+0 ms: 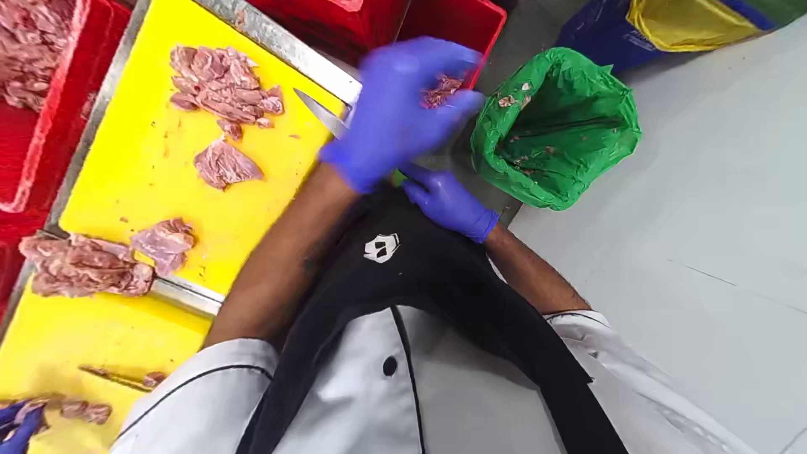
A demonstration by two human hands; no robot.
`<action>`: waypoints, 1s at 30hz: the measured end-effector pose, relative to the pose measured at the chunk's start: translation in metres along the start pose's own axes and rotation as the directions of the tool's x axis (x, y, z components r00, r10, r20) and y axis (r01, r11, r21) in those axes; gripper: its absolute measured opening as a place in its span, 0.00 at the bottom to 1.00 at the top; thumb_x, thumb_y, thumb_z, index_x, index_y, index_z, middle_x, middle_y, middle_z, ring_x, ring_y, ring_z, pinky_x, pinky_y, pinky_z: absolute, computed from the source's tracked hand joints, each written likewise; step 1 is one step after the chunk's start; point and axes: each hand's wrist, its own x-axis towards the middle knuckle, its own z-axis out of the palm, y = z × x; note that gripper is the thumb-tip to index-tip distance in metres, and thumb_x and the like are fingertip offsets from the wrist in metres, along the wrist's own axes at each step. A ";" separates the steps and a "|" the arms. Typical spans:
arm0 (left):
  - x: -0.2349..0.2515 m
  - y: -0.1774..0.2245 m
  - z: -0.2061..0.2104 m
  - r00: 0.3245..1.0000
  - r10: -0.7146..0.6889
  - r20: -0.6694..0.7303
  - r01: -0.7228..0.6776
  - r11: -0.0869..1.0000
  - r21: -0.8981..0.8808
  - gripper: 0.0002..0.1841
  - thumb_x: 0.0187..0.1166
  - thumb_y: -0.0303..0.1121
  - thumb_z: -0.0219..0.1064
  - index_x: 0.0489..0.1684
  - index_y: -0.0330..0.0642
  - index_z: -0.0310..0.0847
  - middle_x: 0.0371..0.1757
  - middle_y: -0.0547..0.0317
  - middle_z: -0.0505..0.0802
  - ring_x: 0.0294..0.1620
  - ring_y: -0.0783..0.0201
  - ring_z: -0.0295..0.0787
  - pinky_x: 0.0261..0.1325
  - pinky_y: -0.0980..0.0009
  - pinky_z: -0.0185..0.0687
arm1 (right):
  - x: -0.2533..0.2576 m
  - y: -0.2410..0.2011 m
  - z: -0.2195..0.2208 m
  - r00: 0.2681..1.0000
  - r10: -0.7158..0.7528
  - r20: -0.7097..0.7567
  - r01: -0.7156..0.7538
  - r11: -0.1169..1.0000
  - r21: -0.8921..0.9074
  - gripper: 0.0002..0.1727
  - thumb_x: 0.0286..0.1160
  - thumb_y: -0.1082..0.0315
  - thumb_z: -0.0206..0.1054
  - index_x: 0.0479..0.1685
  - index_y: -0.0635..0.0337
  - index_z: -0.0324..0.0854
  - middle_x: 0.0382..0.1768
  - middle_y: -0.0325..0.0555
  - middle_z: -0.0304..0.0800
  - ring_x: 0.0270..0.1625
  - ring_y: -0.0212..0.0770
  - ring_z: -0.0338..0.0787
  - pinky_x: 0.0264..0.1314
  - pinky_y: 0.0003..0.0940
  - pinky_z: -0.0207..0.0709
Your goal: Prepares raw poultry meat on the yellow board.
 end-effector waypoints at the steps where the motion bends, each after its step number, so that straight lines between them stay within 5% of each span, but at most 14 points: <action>1: -0.034 -0.026 -0.032 0.991 -0.108 -0.078 0.116 0.987 0.108 0.21 0.85 0.44 0.65 0.66 0.41 0.87 0.62 0.51 0.94 0.63 0.61 0.91 0.69 0.60 0.86 | 0.004 0.002 -0.003 1.000 0.007 0.021 -0.007 1.000 0.011 0.25 0.91 0.61 0.54 0.85 0.47 0.73 0.33 0.44 0.91 0.32 0.38 0.89 0.40 0.42 0.87; 3: -0.108 -0.079 -0.088 0.894 -0.375 -0.246 0.434 0.860 0.267 0.23 0.86 0.47 0.62 0.70 0.41 0.83 0.66 0.45 0.91 0.64 0.54 0.90 0.68 0.54 0.85 | 0.009 0.004 -0.011 1.000 -0.005 0.025 0.005 1.000 0.000 0.27 0.91 0.61 0.54 0.90 0.42 0.67 0.35 0.45 0.92 0.31 0.39 0.88 0.40 0.43 0.86; 4: -0.147 -0.102 -0.106 0.793 -0.521 -0.314 0.604 0.741 0.295 0.25 0.86 0.50 0.61 0.73 0.43 0.79 0.71 0.42 0.87 0.68 0.48 0.87 0.70 0.47 0.83 | 0.009 0.004 -0.014 1.000 -0.005 0.018 0.005 1.000 -0.016 0.28 0.91 0.60 0.54 0.90 0.42 0.66 0.37 0.45 0.92 0.32 0.39 0.89 0.40 0.43 0.86; 6: -0.217 -0.127 -0.127 0.484 -0.760 -0.434 0.874 0.448 0.189 0.32 0.81 0.51 0.65 0.80 0.41 0.74 0.77 0.36 0.82 0.75 0.37 0.81 0.77 0.35 0.72 | 0.015 0.000 -0.017 0.999 0.004 0.044 -0.001 0.999 -0.053 0.29 0.91 0.58 0.55 0.92 0.39 0.62 0.42 0.46 0.94 0.36 0.39 0.91 0.43 0.44 0.88; 7: -0.241 -0.131 -0.130 0.349 -0.815 -0.462 0.934 0.342 0.103 0.34 0.81 0.51 0.67 0.81 0.38 0.72 0.76 0.34 0.83 0.75 0.35 0.81 0.77 0.33 0.72 | 0.023 -0.003 -0.016 0.998 0.000 0.056 0.004 0.998 -0.065 0.30 0.91 0.57 0.54 0.92 0.38 0.61 0.43 0.45 0.94 0.37 0.38 0.91 0.44 0.43 0.88; 9: -0.269 -0.136 -0.116 0.222 -0.857 -0.466 0.960 0.275 -0.048 0.31 0.81 0.51 0.69 0.76 0.37 0.77 0.64 0.38 0.91 0.64 0.41 0.90 0.71 0.37 0.80 | 0.039 -0.007 -0.017 0.995 -0.018 0.098 0.025 0.997 -0.071 0.30 0.91 0.55 0.53 0.92 0.41 0.61 0.43 0.44 0.93 0.35 0.36 0.90 0.40 0.40 0.88; 14: -0.273 -0.148 -0.086 0.226 -0.835 -0.502 0.920 0.353 -0.173 0.22 0.83 0.45 0.66 0.69 0.44 0.85 0.50 0.51 0.97 0.53 0.54 0.95 0.64 0.47 0.87 | 0.067 -0.020 -0.019 0.971 -0.027 0.236 0.042 0.997 -0.057 0.31 0.91 0.56 0.52 0.94 0.45 0.59 0.36 0.39 0.88 0.23 0.33 0.82 0.22 0.33 0.80; 20: -0.256 -0.161 -0.087 0.278 -0.826 -0.490 0.912 0.387 -0.135 0.20 0.76 0.48 0.73 0.52 0.39 0.90 0.53 0.43 0.93 0.60 0.47 0.90 0.69 0.45 0.82 | 0.089 -0.042 -0.014 0.933 -0.071 0.354 0.093 0.994 -0.047 0.32 0.91 0.58 0.53 0.94 0.46 0.58 0.34 0.39 0.88 0.19 0.33 0.80 0.18 0.31 0.77; 22: -0.261 -0.162 -0.095 0.286 -0.815 -0.504 0.848 0.460 -0.262 0.20 0.80 0.48 0.72 0.48 0.36 0.90 0.47 0.44 0.94 0.54 0.50 0.92 0.66 0.47 0.84 | 0.096 -0.045 -0.009 0.925 -0.081 0.370 0.099 0.995 -0.030 0.32 0.91 0.58 0.53 0.93 0.46 0.59 0.32 0.39 0.87 0.18 0.33 0.79 0.16 0.31 0.76; 24: -0.271 -0.161 -0.099 0.295 -0.801 -0.520 0.643 0.569 -0.512 0.18 0.84 0.42 0.69 0.48 0.31 0.88 0.43 0.45 0.95 0.46 0.56 0.93 0.58 0.54 0.89 | 0.103 -0.043 -0.001 0.912 -0.069 0.404 0.095 0.995 -0.044 0.31 0.91 0.59 0.53 0.93 0.46 0.59 0.31 0.39 0.86 0.17 0.34 0.78 0.14 0.31 0.75; 27: -0.280 -0.148 -0.124 0.280 -0.800 -0.531 0.359 0.600 -0.715 0.15 0.87 0.35 0.65 0.56 0.28 0.85 0.47 0.44 0.95 0.46 0.57 0.96 0.55 0.56 0.95 | 0.112 -0.041 0.024 0.879 -0.062 0.473 0.185 0.958 -0.219 0.30 0.90 0.57 0.50 0.92 0.41 0.61 0.33 0.40 0.87 0.23 0.35 0.81 0.24 0.37 0.79; 30: -0.289 -0.130 -0.171 0.271 -0.676 -0.686 0.448 0.719 -0.532 0.13 0.85 0.35 0.68 0.45 0.31 0.89 0.37 0.52 0.96 0.38 0.65 0.95 0.50 0.62 0.94 | 0.117 -0.058 0.067 0.768 -0.088 0.634 0.353 0.884 -0.306 0.29 0.92 0.56 0.49 0.93 0.37 0.61 0.38 0.45 0.91 0.32 0.40 0.88 0.40 0.46 0.84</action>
